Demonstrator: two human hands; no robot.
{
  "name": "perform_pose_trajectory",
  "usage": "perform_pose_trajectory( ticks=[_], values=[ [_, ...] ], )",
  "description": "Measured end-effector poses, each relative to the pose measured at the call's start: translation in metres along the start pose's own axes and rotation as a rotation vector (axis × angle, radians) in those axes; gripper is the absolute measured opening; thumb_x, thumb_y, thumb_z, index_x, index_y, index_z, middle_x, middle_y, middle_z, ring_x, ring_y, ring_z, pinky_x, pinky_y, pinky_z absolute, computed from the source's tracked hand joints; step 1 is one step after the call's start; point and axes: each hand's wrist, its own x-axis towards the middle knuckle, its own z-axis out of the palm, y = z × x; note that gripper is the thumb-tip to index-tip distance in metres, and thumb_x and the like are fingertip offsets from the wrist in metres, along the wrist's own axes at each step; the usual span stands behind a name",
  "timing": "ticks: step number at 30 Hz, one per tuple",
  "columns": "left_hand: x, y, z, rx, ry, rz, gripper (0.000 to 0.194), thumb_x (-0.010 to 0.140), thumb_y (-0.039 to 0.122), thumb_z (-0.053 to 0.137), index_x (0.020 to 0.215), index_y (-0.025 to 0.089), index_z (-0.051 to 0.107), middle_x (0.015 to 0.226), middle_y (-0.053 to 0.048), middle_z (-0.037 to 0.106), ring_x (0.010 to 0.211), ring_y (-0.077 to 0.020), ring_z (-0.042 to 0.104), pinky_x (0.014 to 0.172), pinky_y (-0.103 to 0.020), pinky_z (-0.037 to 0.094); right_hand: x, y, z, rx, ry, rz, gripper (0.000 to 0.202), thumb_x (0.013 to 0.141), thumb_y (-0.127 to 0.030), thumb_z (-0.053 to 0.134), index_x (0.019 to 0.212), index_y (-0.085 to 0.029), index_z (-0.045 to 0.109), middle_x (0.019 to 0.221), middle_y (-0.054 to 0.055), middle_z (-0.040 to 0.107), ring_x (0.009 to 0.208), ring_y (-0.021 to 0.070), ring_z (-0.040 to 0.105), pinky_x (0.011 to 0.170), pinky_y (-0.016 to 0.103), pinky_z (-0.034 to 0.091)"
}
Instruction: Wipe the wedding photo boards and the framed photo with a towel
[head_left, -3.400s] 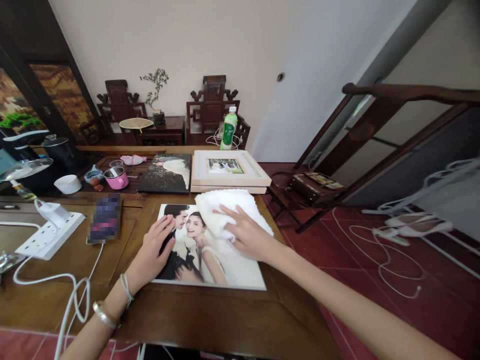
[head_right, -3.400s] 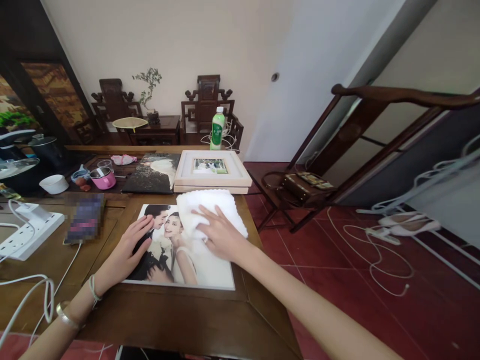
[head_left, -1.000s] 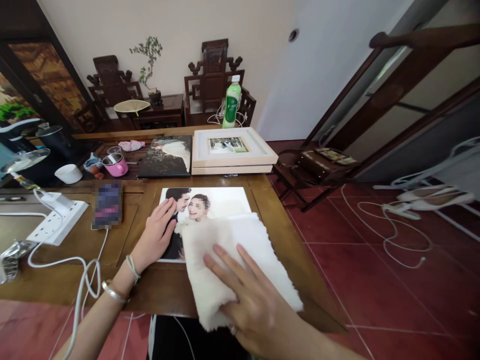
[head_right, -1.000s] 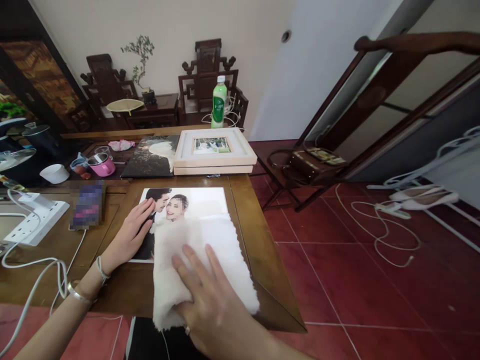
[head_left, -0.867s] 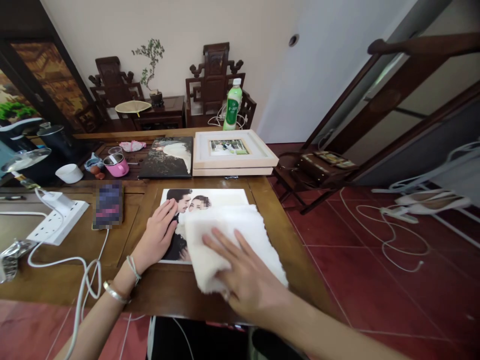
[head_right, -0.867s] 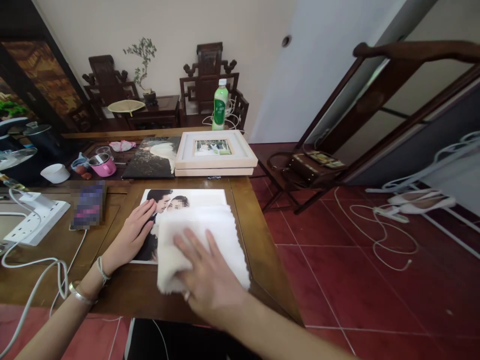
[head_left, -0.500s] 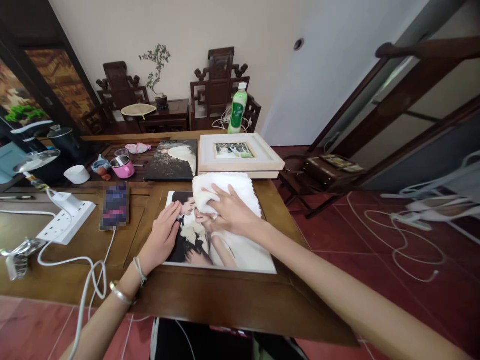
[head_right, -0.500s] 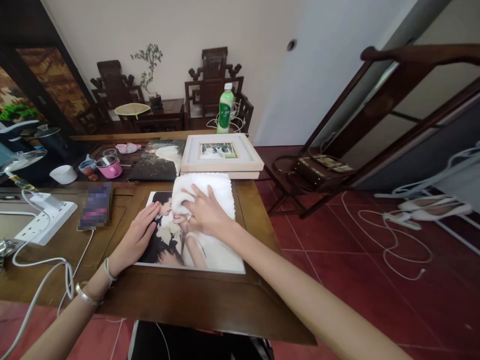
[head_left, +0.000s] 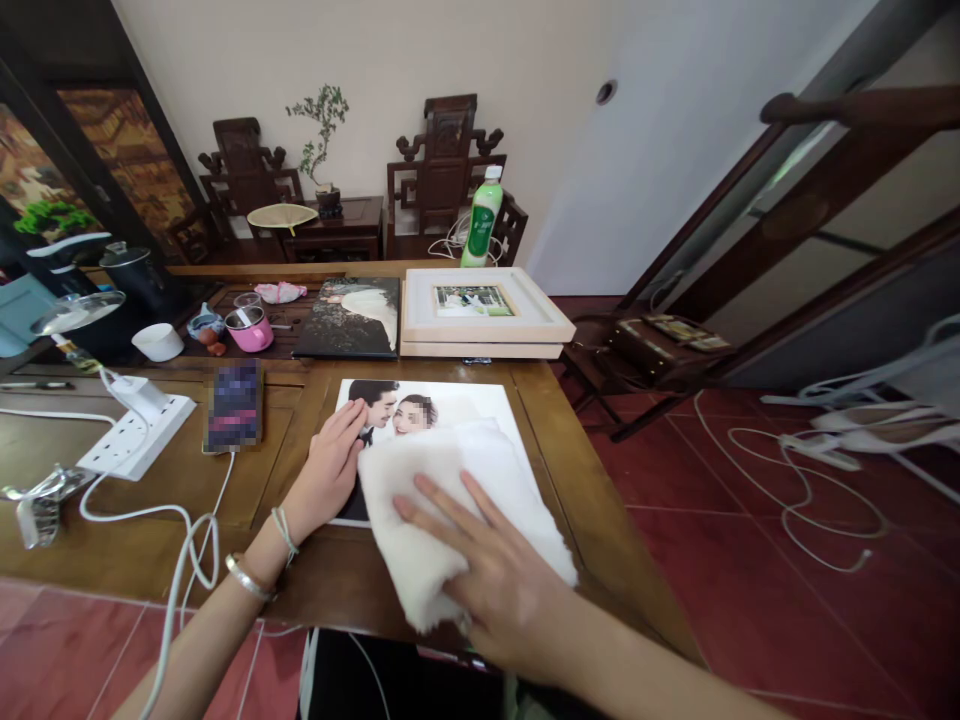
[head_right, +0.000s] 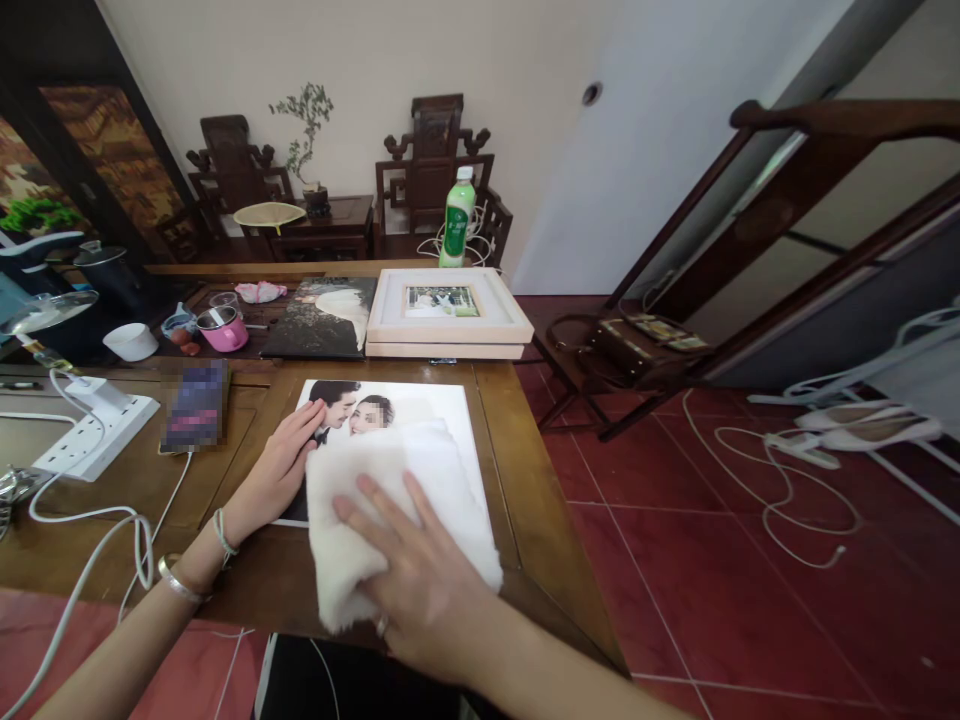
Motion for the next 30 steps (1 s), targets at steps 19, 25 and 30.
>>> perform_pose_trajectory(
  ticks=[19,25,30],
  values=[
    [-0.001,-0.004,0.002,-0.011,0.024,-0.021,0.047,0.1,0.028,0.032,0.146,0.02,0.041,0.153,-0.012,0.039,0.144,-0.0236,0.031,0.118,-0.052,0.024,0.04,0.013,-0.011,-0.018,-0.091,0.185,0.025,0.076,-0.015,0.06,0.096,-0.018,0.075,0.157,0.012,0.03,0.146,0.0404,0.011,0.111,0.072,0.004],
    [-0.002,-0.001,0.001,-0.005,0.016,-0.014,0.048,0.1,0.028,0.032,0.146,0.021,0.04,0.153,-0.012,0.039,0.144,-0.0256,0.032,0.117,-0.054,0.025,-0.01,-0.008,0.008,-0.004,0.069,-0.032,0.025,0.072,-0.012,0.054,0.086,-0.019,0.074,0.157,0.007,0.03,0.147,0.0355,0.007,0.115,0.067,0.002],
    [-0.002,-0.001,0.002,0.008,0.019,-0.005,0.047,0.1,0.027,0.031,0.146,0.021,0.04,0.154,-0.012,0.039,0.144,-0.025,0.032,0.118,-0.054,0.024,-0.004,0.026,-0.003,-0.053,0.114,0.102,0.031,0.069,-0.009,0.05,0.087,-0.021,0.073,0.154,0.005,0.038,0.147,0.0304,0.016,0.116,0.064,0.011]
  ],
)
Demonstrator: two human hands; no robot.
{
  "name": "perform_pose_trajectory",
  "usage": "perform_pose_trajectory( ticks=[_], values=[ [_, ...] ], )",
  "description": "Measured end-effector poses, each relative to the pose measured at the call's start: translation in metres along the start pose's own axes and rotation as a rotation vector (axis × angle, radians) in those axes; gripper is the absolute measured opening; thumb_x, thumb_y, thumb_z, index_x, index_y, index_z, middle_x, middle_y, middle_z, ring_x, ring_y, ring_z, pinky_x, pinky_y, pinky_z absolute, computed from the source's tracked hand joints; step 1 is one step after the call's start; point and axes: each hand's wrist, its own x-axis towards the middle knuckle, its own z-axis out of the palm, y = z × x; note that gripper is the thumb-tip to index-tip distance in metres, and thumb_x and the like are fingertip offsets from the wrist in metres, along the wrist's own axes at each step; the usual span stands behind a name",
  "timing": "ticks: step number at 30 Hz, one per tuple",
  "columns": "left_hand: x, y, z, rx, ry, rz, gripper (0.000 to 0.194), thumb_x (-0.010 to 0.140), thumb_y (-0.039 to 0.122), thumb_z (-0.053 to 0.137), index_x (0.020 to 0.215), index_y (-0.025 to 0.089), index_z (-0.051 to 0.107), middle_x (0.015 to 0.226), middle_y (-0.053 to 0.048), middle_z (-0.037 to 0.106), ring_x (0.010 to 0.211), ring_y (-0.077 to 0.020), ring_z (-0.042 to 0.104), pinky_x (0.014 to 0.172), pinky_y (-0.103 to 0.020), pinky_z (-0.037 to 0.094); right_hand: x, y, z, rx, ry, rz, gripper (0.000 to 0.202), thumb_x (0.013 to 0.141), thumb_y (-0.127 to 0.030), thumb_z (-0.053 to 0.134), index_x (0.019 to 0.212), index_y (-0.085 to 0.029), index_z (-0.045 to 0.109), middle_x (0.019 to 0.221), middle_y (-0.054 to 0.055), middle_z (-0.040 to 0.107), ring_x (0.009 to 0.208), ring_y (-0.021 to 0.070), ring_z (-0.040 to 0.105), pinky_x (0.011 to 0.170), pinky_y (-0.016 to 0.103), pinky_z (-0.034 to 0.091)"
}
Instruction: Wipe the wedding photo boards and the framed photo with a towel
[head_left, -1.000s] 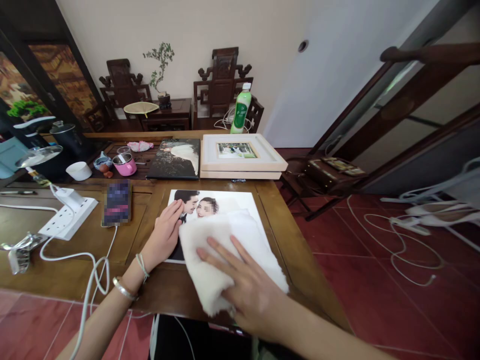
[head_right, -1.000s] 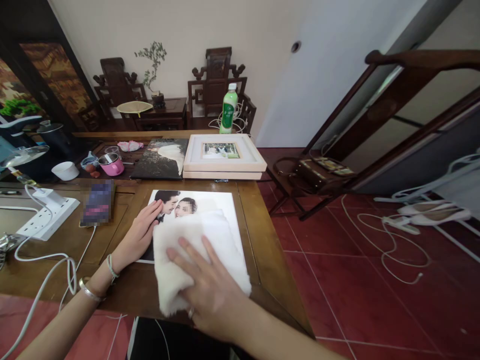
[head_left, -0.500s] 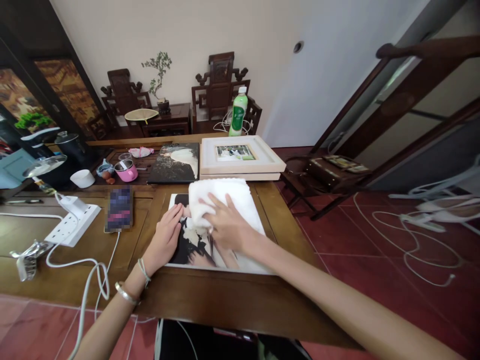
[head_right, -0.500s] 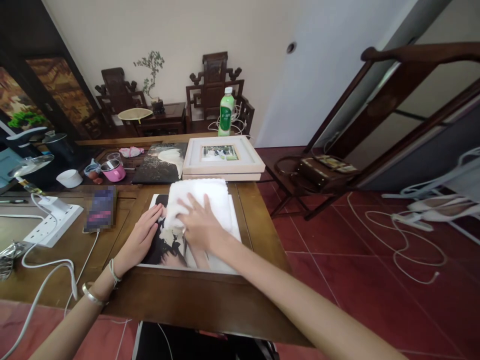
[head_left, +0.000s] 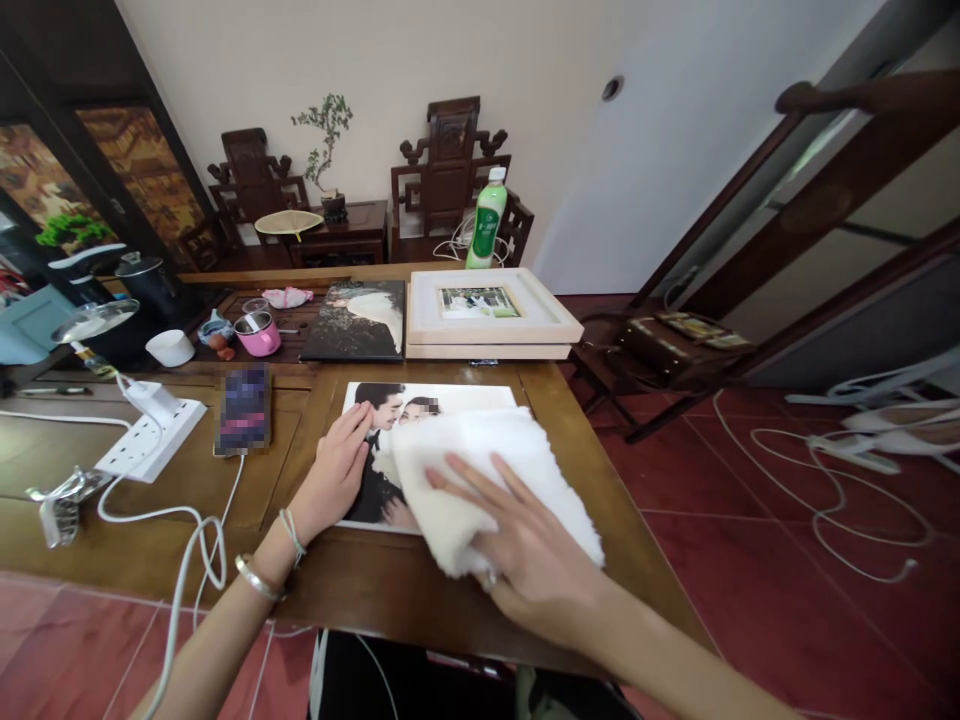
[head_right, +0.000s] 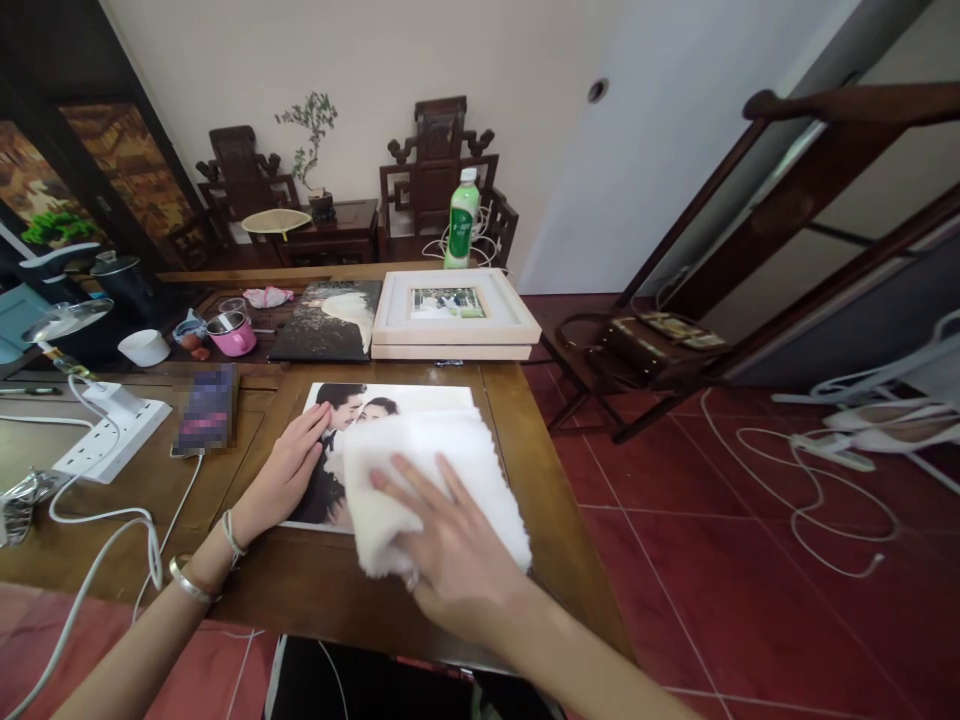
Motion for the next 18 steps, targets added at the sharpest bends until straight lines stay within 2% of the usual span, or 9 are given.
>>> perform_pose_trajectory(
  ticks=[3,6,8,10,12,14,18],
  values=[
    [0.0,-0.001,0.001,0.009,0.004,-0.003,0.047,0.1,0.027,0.031,0.146,0.021,0.041,0.154,-0.012,0.039,0.143,-0.0244,0.033,0.118,-0.053,0.024,0.021,0.025,-0.01,-0.073,0.017,0.17,0.028,0.074,-0.008,0.048,0.084,-0.019,0.071,0.151,0.009,0.042,0.145,0.0315,0.023,0.114,0.064,0.017],
    [0.0,0.002,-0.001,-0.006,-0.008,-0.023,0.048,0.1,0.028,0.031,0.146,0.02,0.04,0.154,-0.011,0.038,0.144,-0.0242,0.031,0.119,-0.052,0.022,0.046,0.043,-0.016,-0.145,0.048,0.283,0.029,0.081,-0.01,0.047,0.097,-0.016,0.07,0.15,0.014,0.043,0.144,0.0346,0.025,0.111,0.066,0.021],
    [0.0,0.007,-0.004,-0.045,0.0,-0.028,0.048,0.101,0.031,0.032,0.147,0.021,0.038,0.156,-0.01,0.035,0.145,-0.0231,0.029,0.12,-0.049,0.022,0.063,0.044,-0.015,-0.164,0.035,0.338,0.029,0.086,-0.016,0.048,0.106,-0.014,0.069,0.15,0.016,0.041,0.143,0.0384,0.024,0.108,0.07,0.022],
    [0.0,0.013,-0.008,-0.099,0.046,-0.018,0.048,0.101,0.034,0.033,0.148,0.022,0.037,0.157,-0.008,0.033,0.146,-0.0213,0.028,0.121,-0.045,0.022,0.076,0.035,-0.011,-0.158,0.001,0.341,0.031,0.087,-0.018,0.05,0.112,-0.015,0.068,0.152,0.016,0.039,0.144,0.0405,0.021,0.107,0.072,0.02],
    [-0.001,0.019,-0.013,-0.151,0.122,-0.009,0.048,0.101,0.037,0.033,0.147,0.021,0.039,0.157,-0.007,0.034,0.146,-0.0202,0.028,0.121,-0.041,0.022,0.082,0.019,-0.006,-0.117,-0.047,0.25,0.032,0.085,-0.016,0.052,0.112,-0.017,0.07,0.153,0.014,0.037,0.144,0.0406,0.019,0.108,0.073,0.016],
    [-0.001,0.024,-0.017,-0.185,0.189,-0.01,0.048,0.102,0.038,0.031,0.146,0.021,0.041,0.156,-0.006,0.036,0.145,-0.0201,0.03,0.122,-0.041,0.021,0.08,-0.001,-0.001,-0.053,-0.099,0.087,0.031,0.083,-0.017,0.055,0.109,-0.02,0.072,0.155,0.011,0.035,0.145,0.0399,0.017,0.109,0.073,0.011],
    [-0.002,0.025,-0.021,-0.204,0.221,-0.011,0.049,0.102,0.04,0.025,0.146,0.022,0.042,0.156,-0.005,0.037,0.145,-0.0207,0.031,0.122,-0.043,0.02,0.054,-0.028,0.001,0.072,-0.189,-0.209,0.028,0.083,-0.026,0.058,0.106,-0.021,0.073,0.157,0.008,0.03,0.146,0.0386,0.012,0.112,0.07,0.003]
  ],
)
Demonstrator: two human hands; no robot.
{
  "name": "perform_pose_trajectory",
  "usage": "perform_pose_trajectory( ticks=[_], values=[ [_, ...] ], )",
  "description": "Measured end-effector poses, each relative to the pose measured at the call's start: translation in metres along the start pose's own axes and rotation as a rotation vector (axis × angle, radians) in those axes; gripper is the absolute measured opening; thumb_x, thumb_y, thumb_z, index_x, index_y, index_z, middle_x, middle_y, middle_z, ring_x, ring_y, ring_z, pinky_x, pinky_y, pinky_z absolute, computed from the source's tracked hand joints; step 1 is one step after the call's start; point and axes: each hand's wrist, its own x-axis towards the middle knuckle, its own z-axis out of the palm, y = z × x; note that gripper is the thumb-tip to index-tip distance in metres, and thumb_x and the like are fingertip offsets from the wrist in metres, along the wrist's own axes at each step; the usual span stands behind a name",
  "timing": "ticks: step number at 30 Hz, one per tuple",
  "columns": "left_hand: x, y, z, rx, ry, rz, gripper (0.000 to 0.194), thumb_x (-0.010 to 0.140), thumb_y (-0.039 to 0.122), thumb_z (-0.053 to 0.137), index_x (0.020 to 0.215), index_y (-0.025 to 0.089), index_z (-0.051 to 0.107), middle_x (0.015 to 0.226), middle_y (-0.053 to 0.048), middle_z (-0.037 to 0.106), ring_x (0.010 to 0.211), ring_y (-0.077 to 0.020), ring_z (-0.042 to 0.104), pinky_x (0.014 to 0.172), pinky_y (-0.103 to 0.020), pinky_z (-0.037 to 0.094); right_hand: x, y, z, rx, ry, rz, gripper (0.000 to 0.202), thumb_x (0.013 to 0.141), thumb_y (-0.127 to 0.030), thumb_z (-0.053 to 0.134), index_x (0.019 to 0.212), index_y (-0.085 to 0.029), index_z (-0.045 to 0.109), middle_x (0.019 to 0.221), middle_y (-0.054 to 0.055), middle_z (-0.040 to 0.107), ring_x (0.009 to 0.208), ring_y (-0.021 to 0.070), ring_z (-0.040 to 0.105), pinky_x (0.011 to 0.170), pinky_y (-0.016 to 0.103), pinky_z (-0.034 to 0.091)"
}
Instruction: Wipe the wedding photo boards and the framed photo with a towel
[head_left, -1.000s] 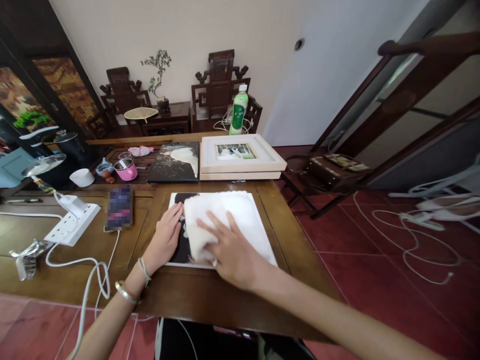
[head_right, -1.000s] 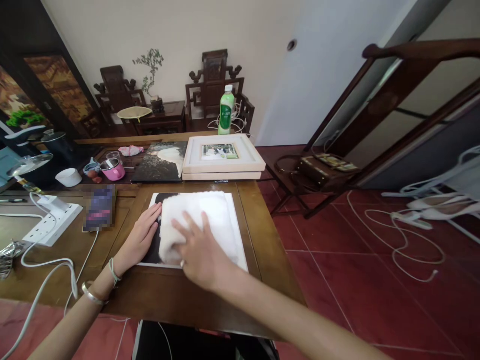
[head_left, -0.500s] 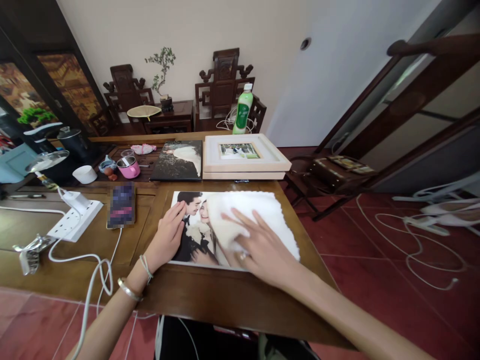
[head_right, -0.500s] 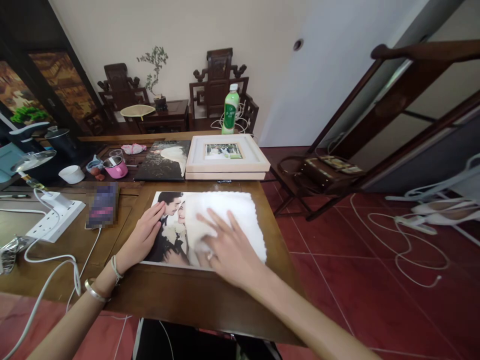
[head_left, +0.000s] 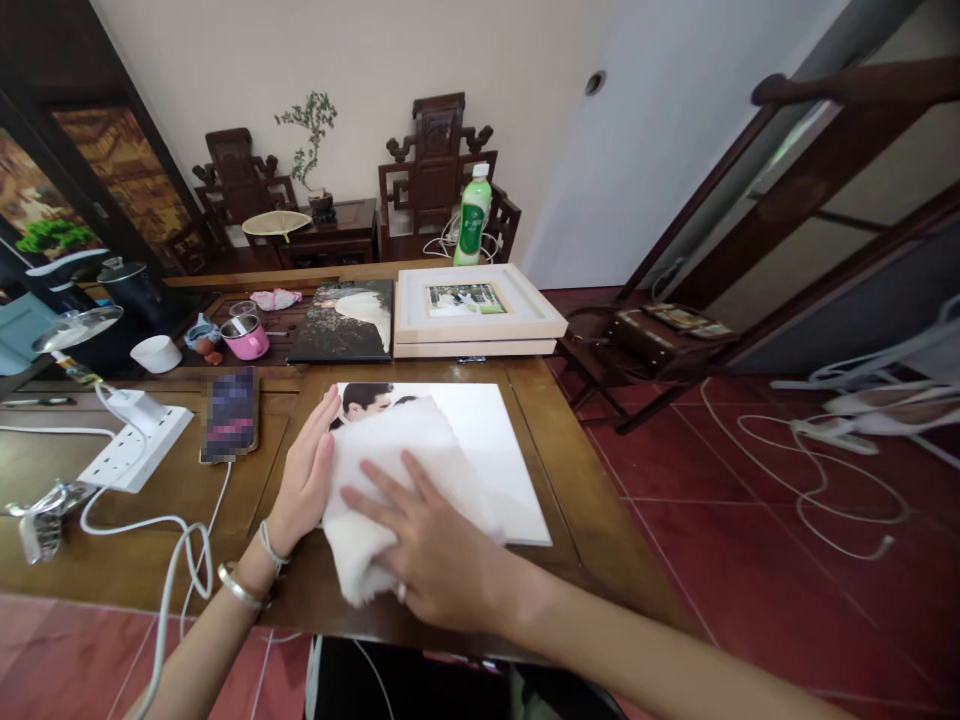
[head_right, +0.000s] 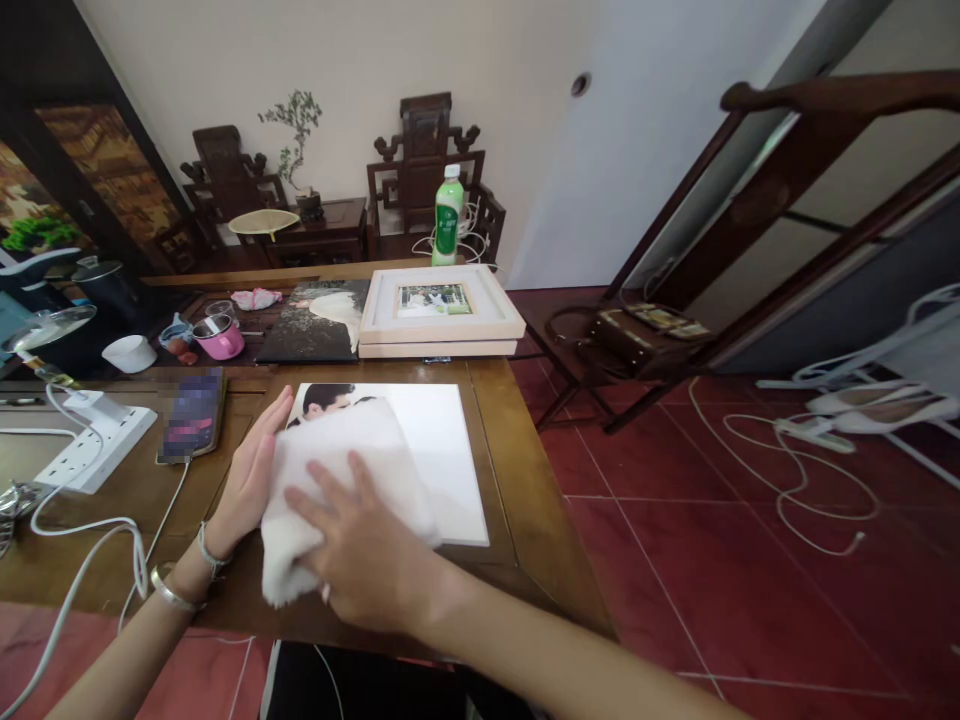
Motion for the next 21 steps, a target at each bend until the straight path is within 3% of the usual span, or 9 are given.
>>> perform_pose_trajectory(
  ticks=[3,5,9,11,13,16,21],
  values=[
    [0.0,-0.003,0.001,0.019,-0.029,-0.015,0.05,0.102,0.039,0.026,0.146,0.021,0.04,0.155,-0.006,0.037,0.144,-0.0203,0.032,0.121,-0.043,0.021,-0.032,-0.007,0.004,0.041,0.004,-0.084,0.036,0.079,-0.028,0.06,0.113,-0.021,0.07,0.155,0.007,0.035,0.146,0.0365,0.011,0.113,0.068,-0.001],
    [0.0,-0.006,0.003,0.067,-0.078,-0.027,0.05,0.101,0.039,0.032,0.147,0.018,0.039,0.156,-0.008,0.036,0.145,-0.0209,0.031,0.121,-0.042,0.022,-0.055,-0.006,0.005,0.028,0.069,-0.053,0.037,0.075,-0.021,0.059,0.11,-0.019,0.07,0.152,0.008,0.041,0.146,0.0332,0.016,0.116,0.065,0.002],
    [0.001,-0.012,0.009,0.152,-0.184,0.005,0.051,0.098,0.035,0.043,0.145,0.015,0.042,0.154,-0.012,0.038,0.144,-0.0234,0.032,0.12,-0.043,0.027,-0.091,0.011,0.002,-0.035,0.222,0.157,0.027,0.067,-0.005,0.049,0.075,-0.02,0.07,0.147,0.009,0.047,0.144,0.0292,0.026,0.117,0.061,0.016],
    [0.001,-0.015,0.01,0.159,-0.206,0.034,0.048,0.098,0.033,0.043,0.143,0.015,0.045,0.152,-0.012,0.04,0.143,-0.0235,0.034,0.119,-0.044,0.028,-0.097,0.025,-0.002,-0.072,0.273,0.266,0.024,0.069,-0.004,0.046,0.067,-0.02,0.065,0.146,0.012,0.048,0.143,0.0295,0.029,0.115,0.061,0.022],
    [0.001,-0.016,0.011,0.162,-0.22,0.056,0.046,0.098,0.03,0.041,0.141,0.015,0.049,0.151,-0.013,0.042,0.143,-0.0236,0.034,0.119,-0.046,0.028,-0.092,0.041,-0.004,-0.102,0.309,0.357,0.022,0.076,-0.008,0.045,0.072,-0.019,0.064,0.143,0.018,0.05,0.141,0.0306,0.032,0.114,0.061,0.025],
    [0.001,-0.015,0.01,0.173,-0.234,0.062,0.044,0.098,0.028,0.041,0.139,0.015,0.051,0.15,-0.013,0.043,0.143,-0.024,0.034,0.118,-0.048,0.028,-0.061,0.062,-0.008,-0.082,0.364,0.46,0.022,0.086,-0.015,0.044,0.088,-0.015,0.065,0.136,0.023,0.056,0.139,0.0316,0.036,0.114,0.06,0.024],
    [0.003,-0.012,0.009,0.167,-0.229,0.063,0.042,0.097,0.027,0.043,0.136,0.015,0.054,0.148,-0.013,0.047,0.141,-0.0262,0.038,0.117,-0.048,0.032,0.025,0.072,-0.019,0.092,0.326,0.36,0.029,0.096,-0.025,0.042,0.114,-0.017,0.063,0.131,0.012,0.062,0.136,0.0303,0.041,0.114,0.059,0.018]
  ],
)
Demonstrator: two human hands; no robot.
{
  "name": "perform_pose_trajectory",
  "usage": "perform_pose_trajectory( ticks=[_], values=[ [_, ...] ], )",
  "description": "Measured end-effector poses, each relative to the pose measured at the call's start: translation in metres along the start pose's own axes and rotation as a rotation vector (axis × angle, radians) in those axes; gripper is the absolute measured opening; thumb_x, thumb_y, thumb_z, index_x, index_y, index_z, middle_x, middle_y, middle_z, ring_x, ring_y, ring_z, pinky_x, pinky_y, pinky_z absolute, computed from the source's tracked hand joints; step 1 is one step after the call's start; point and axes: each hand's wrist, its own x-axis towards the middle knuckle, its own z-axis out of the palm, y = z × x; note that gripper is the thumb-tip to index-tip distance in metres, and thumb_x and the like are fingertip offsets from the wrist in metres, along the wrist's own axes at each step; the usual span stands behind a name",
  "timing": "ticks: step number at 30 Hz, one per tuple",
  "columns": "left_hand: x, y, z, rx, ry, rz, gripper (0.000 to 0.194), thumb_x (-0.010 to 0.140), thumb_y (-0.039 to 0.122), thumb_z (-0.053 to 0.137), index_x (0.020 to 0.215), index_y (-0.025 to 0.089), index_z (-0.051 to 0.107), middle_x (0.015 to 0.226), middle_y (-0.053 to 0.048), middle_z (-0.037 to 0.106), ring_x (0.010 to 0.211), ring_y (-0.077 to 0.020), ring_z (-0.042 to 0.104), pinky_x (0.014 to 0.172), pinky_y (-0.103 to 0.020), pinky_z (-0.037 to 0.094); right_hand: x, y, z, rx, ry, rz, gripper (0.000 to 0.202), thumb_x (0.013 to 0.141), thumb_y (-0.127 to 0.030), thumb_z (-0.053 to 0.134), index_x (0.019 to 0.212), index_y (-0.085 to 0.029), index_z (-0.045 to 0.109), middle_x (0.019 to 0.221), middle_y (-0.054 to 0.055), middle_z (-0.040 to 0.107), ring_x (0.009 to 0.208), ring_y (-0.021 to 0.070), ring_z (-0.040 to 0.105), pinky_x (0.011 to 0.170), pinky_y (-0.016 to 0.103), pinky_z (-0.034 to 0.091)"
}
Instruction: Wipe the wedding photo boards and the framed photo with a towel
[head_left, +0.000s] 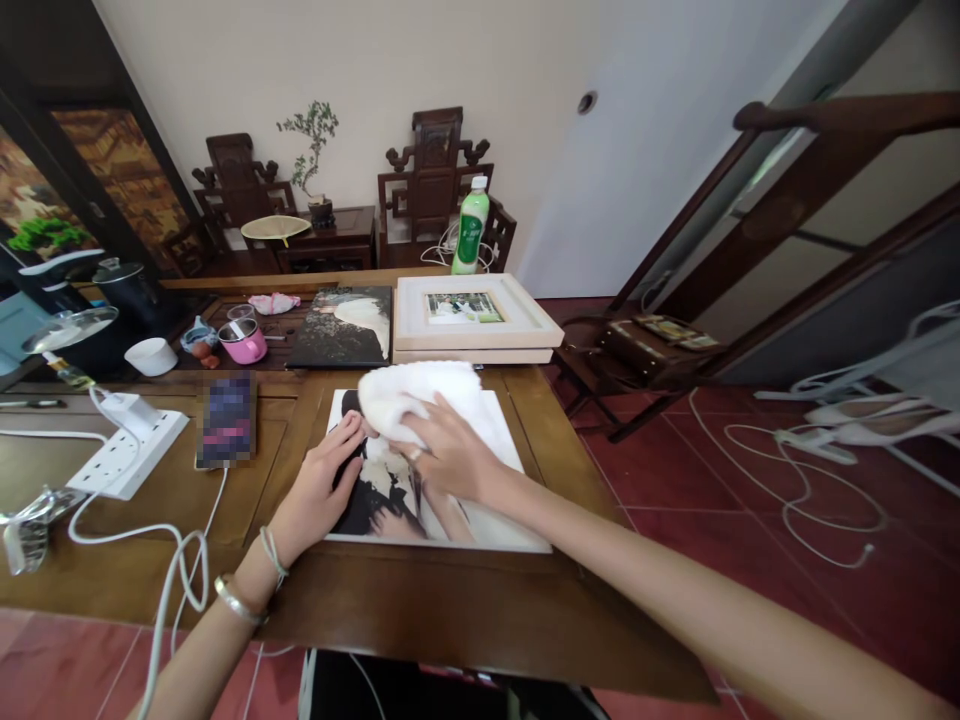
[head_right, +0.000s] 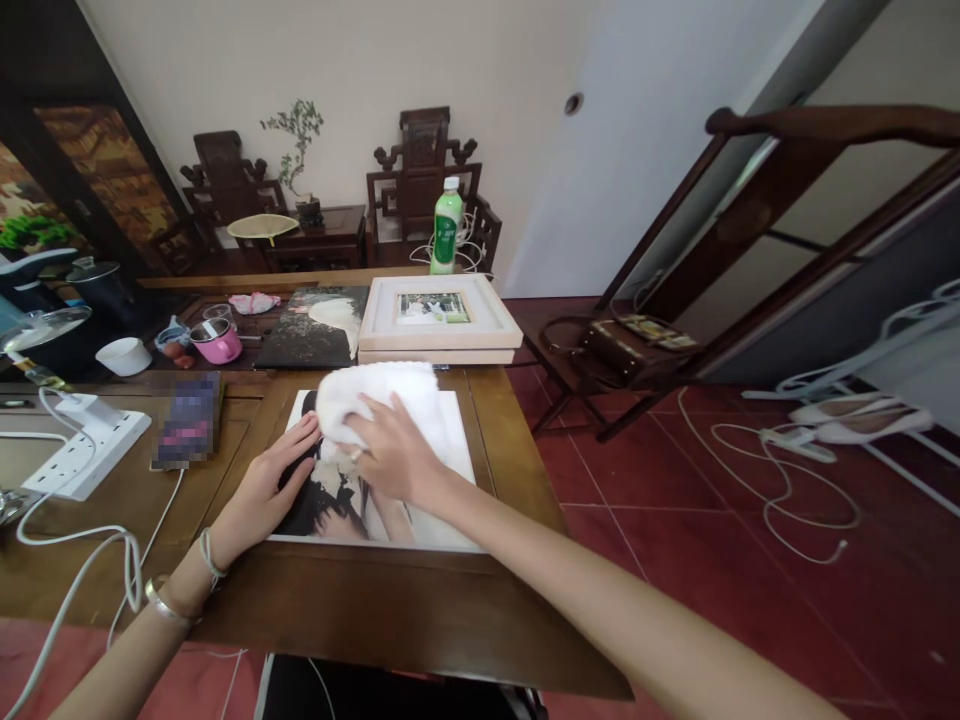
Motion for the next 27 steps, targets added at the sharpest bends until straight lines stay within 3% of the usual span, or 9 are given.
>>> perform_pose_trajectory(
  ticks=[3,6,9,13,16,19,22,25,27],
  values=[
    [0.002,0.004,-0.002,-0.014,-0.006,0.006,0.037,0.097,0.024,0.044,0.13,0.018,0.059,0.141,-0.012,0.055,0.131,-0.0265,0.051,0.11,-0.046,0.042,0.039,-0.016,0.008,0.054,-0.053,-0.094,0.03,0.097,-0.025,0.042,0.119,-0.018,0.061,0.134,0.01,0.06,0.126,0.0298,0.051,0.11,0.057,0.025],
    [0.002,0.005,-0.003,-0.019,-0.002,0.015,0.034,0.097,0.023,0.044,0.126,0.018,0.062,0.135,-0.013,0.059,0.125,-0.0257,0.056,0.107,-0.042,0.045,0.05,-0.019,0.007,0.056,-0.073,-0.152,0.029,0.095,-0.02,0.044,0.117,-0.019,0.062,0.132,0.006,0.062,0.121,0.0278,0.054,0.108,0.049,0.029],
    [0.0,0.0,-0.001,0.002,0.007,0.005,0.039,0.097,0.026,0.044,0.132,0.015,0.057,0.14,-0.013,0.055,0.134,-0.0264,0.047,0.114,-0.044,0.037,0.032,-0.006,-0.003,0.025,-0.064,-0.1,0.03,0.092,-0.019,0.045,0.116,-0.021,0.063,0.128,0.006,0.064,0.115,0.0291,0.056,0.104,0.047,0.035],
    [-0.002,-0.004,0.002,0.005,-0.011,0.001,0.045,0.098,0.028,0.041,0.139,0.01,0.05,0.15,-0.014,0.044,0.143,-0.0237,0.034,0.119,-0.044,0.028,-0.013,0.032,-0.026,-0.033,-0.017,0.018,0.031,0.092,-0.02,0.042,0.114,-0.017,0.064,0.123,0.012,0.065,0.113,0.0346,0.055,0.094,0.048,0.044],
    [-0.002,-0.004,0.002,0.008,-0.021,-0.012,0.047,0.099,0.029,0.04,0.141,0.011,0.047,0.151,-0.014,0.042,0.144,-0.0224,0.032,0.12,-0.043,0.026,-0.039,0.063,-0.043,-0.126,0.068,0.143,0.03,0.094,-0.026,0.04,0.106,-0.016,0.066,0.111,0.015,0.068,0.102,0.0358,0.061,0.087,0.05,0.049],
    [-0.001,-0.003,0.001,0.018,-0.031,-0.018,0.046,0.099,0.029,0.04,0.142,0.013,0.048,0.152,-0.012,0.042,0.144,-0.0231,0.031,0.12,-0.045,0.026,-0.051,0.081,-0.052,-0.159,0.076,0.173,0.029,0.094,-0.026,0.04,0.099,-0.016,0.066,0.105,0.016,0.07,0.097,0.0358,0.064,0.09,0.055,0.048],
    [0.0,-0.002,0.001,0.014,-0.023,-0.015,0.045,0.098,0.029,0.041,0.141,0.014,0.049,0.152,-0.011,0.042,0.144,-0.0236,0.032,0.12,-0.045,0.027,-0.062,0.074,-0.045,-0.183,0.059,0.086,0.023,0.09,-0.02,0.044,0.094,-0.017,0.067,0.12,0.016,0.066,0.122,0.0368,0.053,0.103,0.061,0.039],
    [0.001,-0.003,0.001,0.014,-0.013,-0.007,0.044,0.098,0.028,0.041,0.139,0.015,0.051,0.151,-0.011,0.043,0.144,-0.0232,0.033,0.12,-0.045,0.026,-0.085,0.044,-0.029,-0.248,0.062,-0.087,0.02,0.08,-0.01,0.048,0.081,-0.017,0.066,0.14,0.019,0.053,0.14,0.0366,0.033,0.111,0.067,0.023],
    [0.001,-0.003,0.0,0.019,-0.012,-0.005,0.044,0.098,0.028,0.04,0.138,0.014,0.052,0.151,-0.012,0.044,0.143,-0.0227,0.034,0.119,-0.045,0.027,-0.107,0.019,-0.018,-0.25,0.067,-0.148,0.022,0.073,-0.005,0.048,0.073,-0.017,0.066,0.143,0.019,0.05,0.142,0.0358,0.029,0.112,0.068,0.02]
  ],
)
